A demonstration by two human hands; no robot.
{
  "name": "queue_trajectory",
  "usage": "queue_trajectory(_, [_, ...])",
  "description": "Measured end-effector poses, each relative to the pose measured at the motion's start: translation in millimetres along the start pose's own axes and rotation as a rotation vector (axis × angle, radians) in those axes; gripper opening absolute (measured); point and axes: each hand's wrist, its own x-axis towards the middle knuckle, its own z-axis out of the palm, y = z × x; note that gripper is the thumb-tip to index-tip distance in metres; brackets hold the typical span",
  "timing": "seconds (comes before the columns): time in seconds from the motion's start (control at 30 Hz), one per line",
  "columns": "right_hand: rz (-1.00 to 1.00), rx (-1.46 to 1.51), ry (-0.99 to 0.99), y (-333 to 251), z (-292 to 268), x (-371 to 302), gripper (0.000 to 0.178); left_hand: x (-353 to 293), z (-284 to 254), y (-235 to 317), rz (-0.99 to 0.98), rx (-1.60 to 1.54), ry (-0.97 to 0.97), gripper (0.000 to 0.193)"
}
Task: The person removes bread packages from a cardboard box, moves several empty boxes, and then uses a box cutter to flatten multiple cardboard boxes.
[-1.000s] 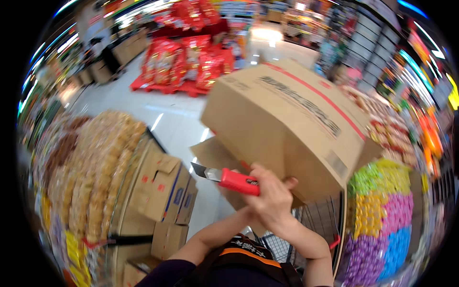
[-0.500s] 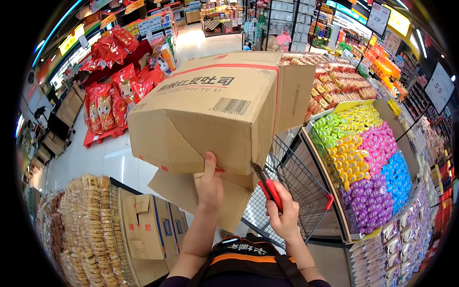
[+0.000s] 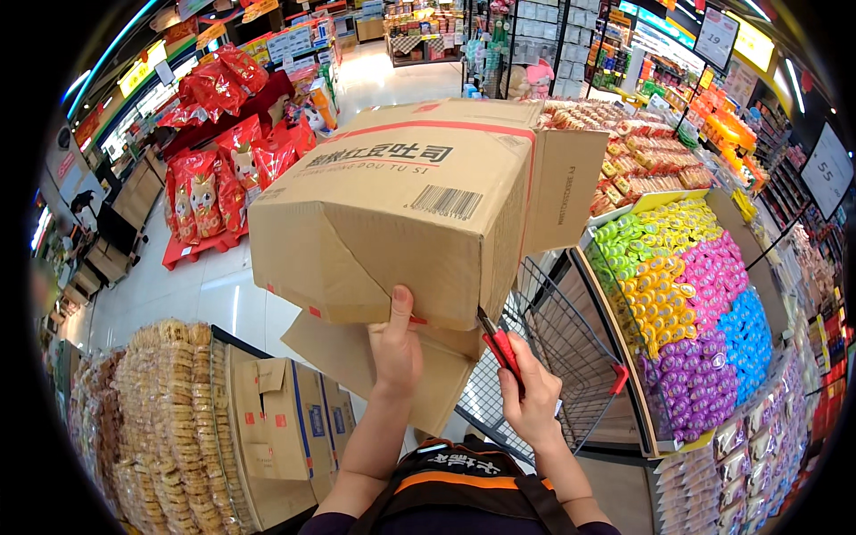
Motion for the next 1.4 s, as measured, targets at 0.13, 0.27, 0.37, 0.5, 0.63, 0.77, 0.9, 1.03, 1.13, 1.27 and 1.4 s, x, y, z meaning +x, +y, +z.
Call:
queue_trajectory(0.13, [0.183,-0.254,-0.334,36,28,-68,0.047,2,9,37,-0.160,-0.036,0.139,0.045])
queue_trajectory(0.27, [0.183,-0.080,-0.246,49,4,-103,0.048,-7,-11,26,-0.152,0.167,0.042,0.040])
queue_trajectory(0.37, [0.232,0.092,-0.229,47,-18,-87,0.049,-35,-22,19,-0.188,0.385,0.006,0.038])
queue_trajectory(0.5, [0.047,0.032,-0.161,46,-36,-69,0.058,-46,-22,19,-0.268,0.477,-0.002,0.035])
queue_trajectory(0.63, [0.488,0.303,-0.117,37,-68,-84,0.041,-46,-18,15,-0.171,0.592,-0.110,0.029])
queue_trajectory(0.77, [0.485,0.321,0.025,44,-104,-79,0.037,-66,-23,-30,0.034,0.851,-0.381,0.036])
queue_trajectory(0.9, [0.466,-0.055,-0.153,28,-82,-33,0.070,-116,-12,-109,0.207,1.309,-0.701,0.068])
queue_trajectory(1.03, [0.536,-0.460,-0.155,58,-30,-26,0.068,-153,-17,-162,0.161,1.217,-0.997,0.066])
queue_trajectory(1.13, [0.581,-0.460,0.018,90,-33,-35,0.035,-146,-12,-163,-0.004,1.228,-1.186,0.067])
queue_trajectory(1.27, [0.493,-0.346,0.031,106,-67,-23,0.024,-105,-18,-140,0.315,1.183,-1.021,0.073])
queue_trajectory(1.4, [0.429,-0.259,0.029,84,-95,4,0.023,-71,-75,-135,0.308,1.615,-0.695,0.078])
